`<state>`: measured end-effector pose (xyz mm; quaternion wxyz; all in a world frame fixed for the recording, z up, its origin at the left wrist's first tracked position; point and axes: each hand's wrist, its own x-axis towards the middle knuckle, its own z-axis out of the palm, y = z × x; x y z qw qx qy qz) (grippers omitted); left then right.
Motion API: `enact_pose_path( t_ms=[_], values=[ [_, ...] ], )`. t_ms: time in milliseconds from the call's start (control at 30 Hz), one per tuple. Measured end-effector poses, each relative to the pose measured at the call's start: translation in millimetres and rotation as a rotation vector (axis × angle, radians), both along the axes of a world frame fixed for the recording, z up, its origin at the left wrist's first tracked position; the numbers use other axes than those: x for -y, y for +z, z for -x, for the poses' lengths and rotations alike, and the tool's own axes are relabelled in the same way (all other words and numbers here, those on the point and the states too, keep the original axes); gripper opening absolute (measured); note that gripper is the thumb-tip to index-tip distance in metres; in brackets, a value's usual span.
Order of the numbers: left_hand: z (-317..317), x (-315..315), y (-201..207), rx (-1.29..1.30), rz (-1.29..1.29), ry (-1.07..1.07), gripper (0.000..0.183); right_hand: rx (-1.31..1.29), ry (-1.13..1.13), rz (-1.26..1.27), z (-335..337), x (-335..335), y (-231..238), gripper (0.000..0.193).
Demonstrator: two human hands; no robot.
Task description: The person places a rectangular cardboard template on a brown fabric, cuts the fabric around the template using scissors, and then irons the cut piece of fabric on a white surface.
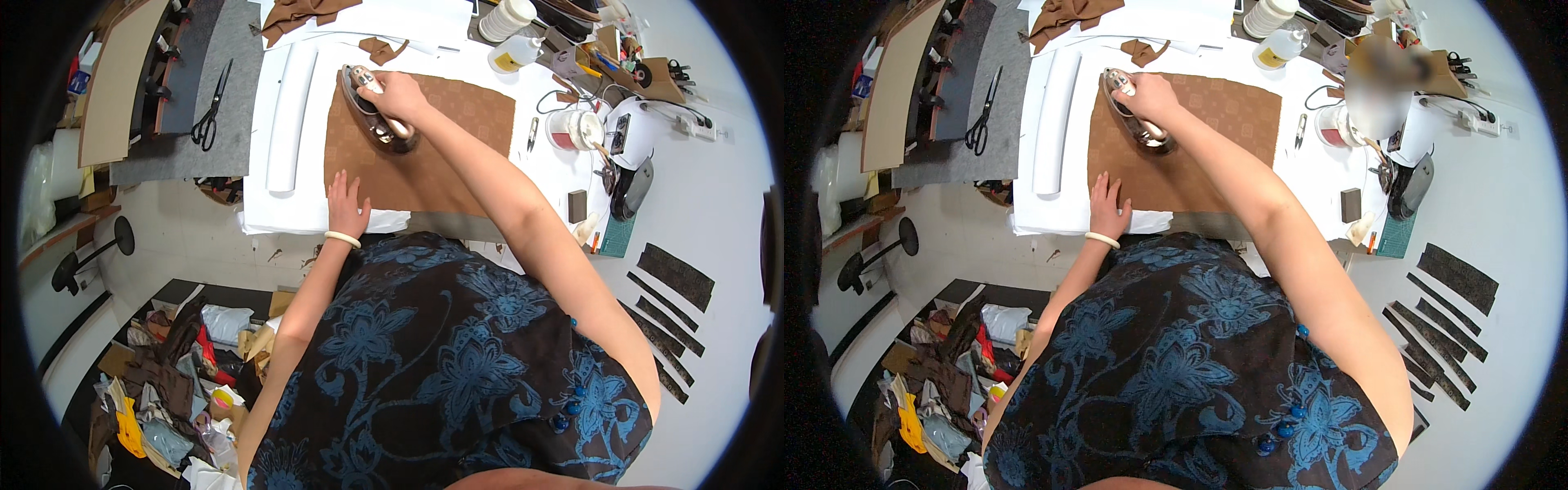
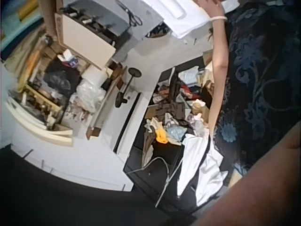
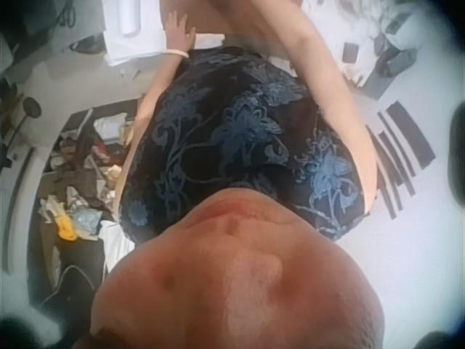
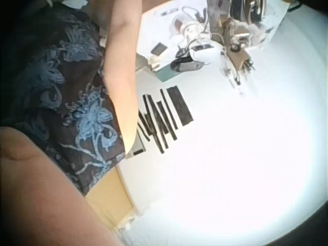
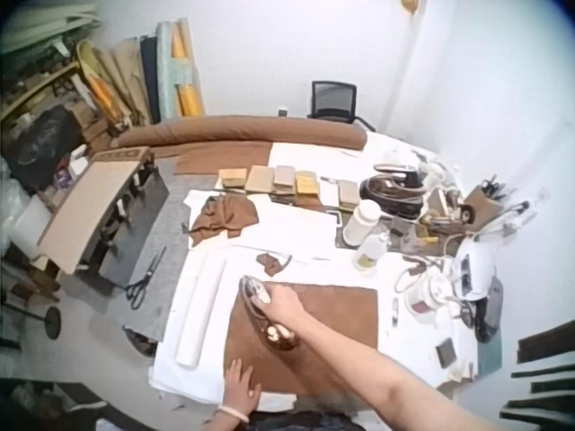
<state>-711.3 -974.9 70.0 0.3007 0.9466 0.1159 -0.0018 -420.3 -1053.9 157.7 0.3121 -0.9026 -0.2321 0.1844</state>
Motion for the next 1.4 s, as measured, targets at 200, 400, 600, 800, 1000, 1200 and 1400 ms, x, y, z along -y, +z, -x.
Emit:
enact_pose_path(
  t_ms=[200,400,600,800,1000,1200,1400],
  values=[
    [5,-11,1,0.053,0.012,0.057,0.048,-0.045,-0.089,-0.008,23,-24,-6,0.058],
    [11,-20,1,0.084,0.028,0.086,0.045,0.011,-0.111,-0.009,29,-30,-14,0.056],
    [17,-26,4,0.074,0.046,0.106,0.042,-0.048,-0.110,0.034,30,-36,2,0.059],
    [27,-42,-2,0.048,0.066,0.086,0.040,0.028,-0.170,0.112,61,-36,2,0.062],
    [22,-55,0,0.098,0.055,0.115,0.038,0.055,-0.222,0.106,62,-40,-2,0.063],
    [37,-55,-4,0.120,0.028,0.164,0.035,0.011,-0.134,0.124,109,-31,-2,0.064],
    [41,-41,16,0.129,0.029,0.219,0.033,-0.007,-0.197,0.057,99,-41,1,0.063]
  ],
)
